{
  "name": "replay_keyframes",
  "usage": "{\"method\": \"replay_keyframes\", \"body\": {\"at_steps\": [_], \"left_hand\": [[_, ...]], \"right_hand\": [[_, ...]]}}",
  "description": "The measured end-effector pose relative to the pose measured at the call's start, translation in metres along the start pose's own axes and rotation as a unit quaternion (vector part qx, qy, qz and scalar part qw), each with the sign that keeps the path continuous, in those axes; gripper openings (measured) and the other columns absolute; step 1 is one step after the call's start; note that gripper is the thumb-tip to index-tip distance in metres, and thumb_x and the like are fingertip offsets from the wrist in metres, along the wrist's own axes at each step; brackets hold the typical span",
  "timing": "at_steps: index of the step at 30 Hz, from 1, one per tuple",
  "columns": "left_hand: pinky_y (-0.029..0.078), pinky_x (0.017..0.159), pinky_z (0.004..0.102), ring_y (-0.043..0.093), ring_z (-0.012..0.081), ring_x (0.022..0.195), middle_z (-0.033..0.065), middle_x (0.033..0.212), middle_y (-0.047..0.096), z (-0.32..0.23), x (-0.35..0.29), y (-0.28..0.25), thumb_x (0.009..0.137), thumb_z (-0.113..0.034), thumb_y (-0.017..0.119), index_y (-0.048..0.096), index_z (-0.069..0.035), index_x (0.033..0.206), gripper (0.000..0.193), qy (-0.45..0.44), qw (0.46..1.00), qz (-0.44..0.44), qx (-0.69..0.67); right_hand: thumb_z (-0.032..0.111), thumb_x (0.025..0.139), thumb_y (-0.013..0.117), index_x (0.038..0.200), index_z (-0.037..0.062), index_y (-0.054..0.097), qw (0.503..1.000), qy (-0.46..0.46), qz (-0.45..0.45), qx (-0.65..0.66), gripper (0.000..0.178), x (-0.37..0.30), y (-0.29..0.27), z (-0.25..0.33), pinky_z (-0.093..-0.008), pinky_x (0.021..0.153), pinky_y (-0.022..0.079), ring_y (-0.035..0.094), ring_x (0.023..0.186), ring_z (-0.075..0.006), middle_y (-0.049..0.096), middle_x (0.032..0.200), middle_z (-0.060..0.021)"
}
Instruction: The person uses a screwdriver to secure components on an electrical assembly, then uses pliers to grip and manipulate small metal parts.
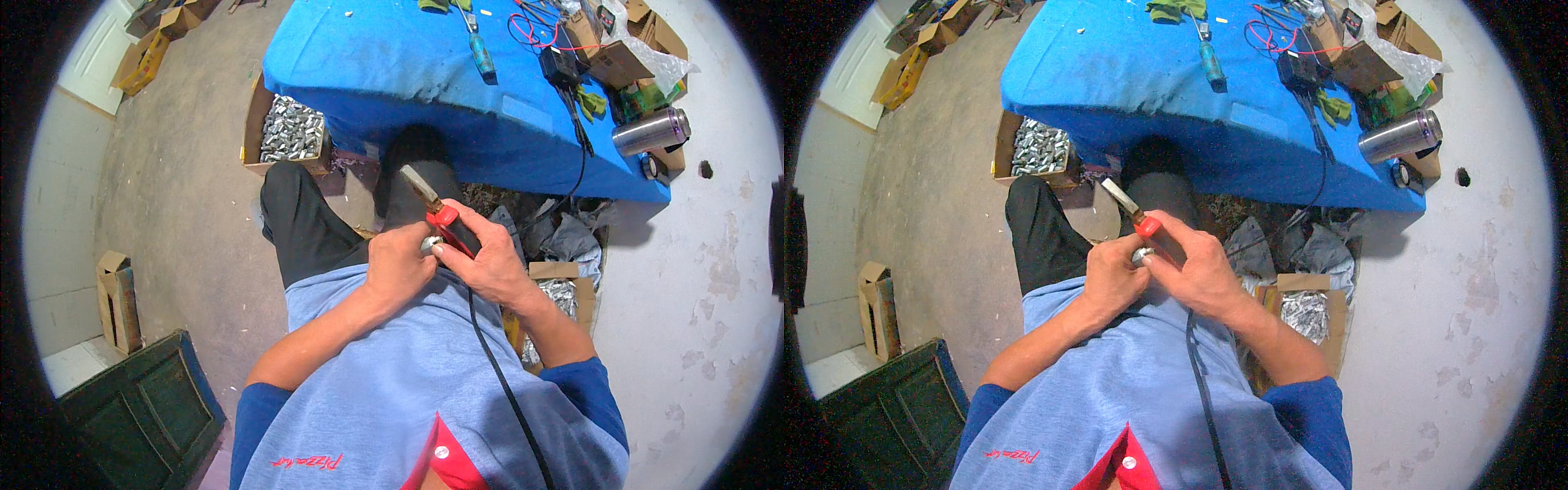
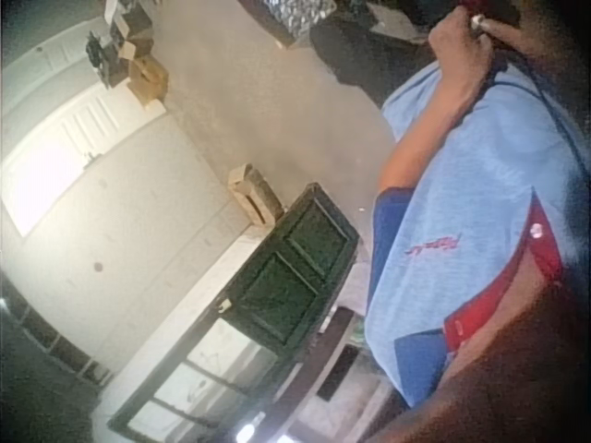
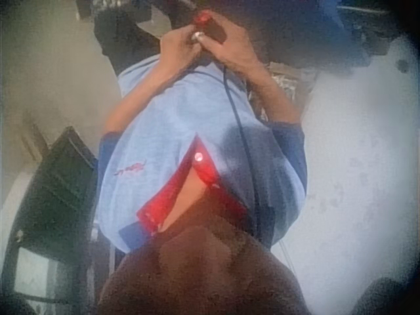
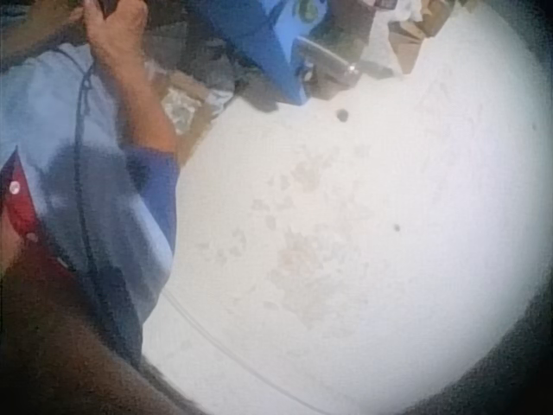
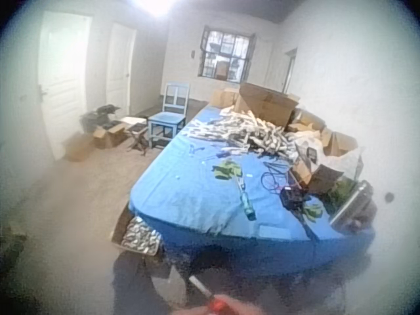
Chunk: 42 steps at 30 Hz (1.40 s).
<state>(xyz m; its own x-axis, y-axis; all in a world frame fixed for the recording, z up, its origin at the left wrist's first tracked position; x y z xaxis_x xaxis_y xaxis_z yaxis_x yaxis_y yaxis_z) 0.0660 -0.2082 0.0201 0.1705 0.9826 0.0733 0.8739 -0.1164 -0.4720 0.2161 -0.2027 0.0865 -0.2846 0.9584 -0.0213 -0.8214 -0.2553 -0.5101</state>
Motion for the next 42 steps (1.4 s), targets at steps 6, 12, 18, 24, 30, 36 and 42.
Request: {"method": "replay_keyframes", "body": {"at_steps": [6, 12, 18, 24, 30, 36, 42], "left_hand": [[0.052, 0.067, 0.0455, 0.067, 0.0389, 0.075, 0.021, 0.077, 0.067, 0.006, 0.001, 0.001, 0.075, -0.017, 0.07, 0.071, -0.004, 0.089, 0.019, -0.083, 0.99, 0.07, -0.094], [0.052, 0.067, 0.0466, 0.067, 0.0398, 0.075, 0.0211, 0.077, 0.067, 0.004, 0.001, 0.0, 0.075, -0.017, 0.069, 0.07, -0.004, 0.09, 0.019, -0.075, 0.992, 0.067, -0.079], [0.05, 0.066, 0.0493, 0.065, 0.0409, 0.073, 0.0216, 0.074, 0.066, 0.0, 0.0, 0.004, 0.075, -0.017, 0.068, 0.064, -0.003, 0.083, 0.016, -0.035, 0.999, 0.028, 0.015], [0.05, 0.067, 0.0472, 0.065, 0.041, 0.076, 0.0229, 0.081, 0.067, -0.004, 0.001, 0.003, 0.079, -0.02, 0.068, 0.065, 0.0, 0.085, 0.022, -0.081, 0.989, 0.115, -0.051], [0.05, 0.066, 0.0399, 0.067, 0.0272, 0.071, 0.02, 0.077, 0.067, 0.003, 0.002, 0.004, 0.081, -0.018, 0.067, 0.066, 0.004, 0.091, 0.024, -0.109, 0.966, 0.165, -0.164], [0.049, 0.065, 0.0348, 0.061, 0.0139, 0.07, 0.0124, 0.072, 0.066, 0.008, 0.001, 0.003, 0.082, -0.015, 0.066, 0.066, 0.004, 0.089, 0.021, -0.128, 0.953, 0.188, -0.198], [0.049, 0.062, 0.0366, 0.063, 0.0182, 0.066, 0.0142, 0.07, 0.066, 0.012, 0.001, 0.007, 0.083, -0.018, 0.066, 0.065, 0.005, 0.086, 0.022, -0.13, 0.959, 0.17, -0.188]], "right_hand": [[0.009, 0.082, 0.067, 0.131, 0.0022, 0.056, 0.998, 0.029, 0.041, 0.046, 0.051, -0.003, -0.008, 0.002, -0.0332, 0.092, 0.051, 0.067, 0.104, -0.02, 0.069, 0.114, -0.0156], [0.011, 0.083, 0.067, 0.131, 0.0012, 0.056, 0.997, 0.042, 0.045, 0.039, 0.051, 0.0, -0.01, 0.001, -0.0326, 0.092, 0.05, 0.066, 0.106, -0.0211, 0.068, 0.115, -0.0167], [0.011, 0.082, 0.068, 0.131, 0.0003, 0.055, 0.997, 0.065, 0.039, 0.035, 0.052, 0.003, -0.006, -0.001, -0.0323, 0.093, 0.049, 0.065, 0.108, -0.0215, 0.067, 0.116, -0.018], [0.01, 0.082, 0.067, 0.133, -0.0008, 0.054, 0.994, 0.057, 0.051, 0.078, 0.054, 0.004, -0.012, -0.007, -0.0325, 0.097, 0.048, 0.063, 0.11, -0.0182, 0.067, 0.118, -0.0152], [0.005, 0.082, 0.067, 0.134, -0.0018, 0.054, 0.986, 0.047, 0.1, 0.126, 0.055, 0.007, -0.018, -0.007, -0.0311, 0.1, 0.047, 0.059, 0.11, -0.0145, 0.066, 0.12, -0.0113], [0.003, 0.083, 0.067, 0.135, -0.0013, 0.053, 0.978, 0.012, 0.154, 0.138, 0.055, 0.015, -0.021, -0.024, -0.0305, 0.101, 0.045, 0.058, 0.112, -0.0137, 0.064, 0.123, -0.0092], [0.006, 0.085, 0.067, 0.13, -0.0003, 0.057, 0.976, -0.02, 0.141, 0.165, 0.046, 0.02, -0.014, -0.031, -0.0292, 0.095, 0.047, 0.059, 0.104, -0.011, 0.067, 0.113, -0.0058]]}}
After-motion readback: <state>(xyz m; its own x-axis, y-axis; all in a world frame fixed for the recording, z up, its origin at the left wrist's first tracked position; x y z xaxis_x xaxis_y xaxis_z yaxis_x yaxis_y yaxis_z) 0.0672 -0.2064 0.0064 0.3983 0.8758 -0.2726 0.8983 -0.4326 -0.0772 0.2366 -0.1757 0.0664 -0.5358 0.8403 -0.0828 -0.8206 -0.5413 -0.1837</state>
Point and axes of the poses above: each hand's wrist, its own x-axis towards the middle knuckle, its own y-axis out of the palm, z = x × y, the point moved 1 cm from there along x, towards the middle knuckle
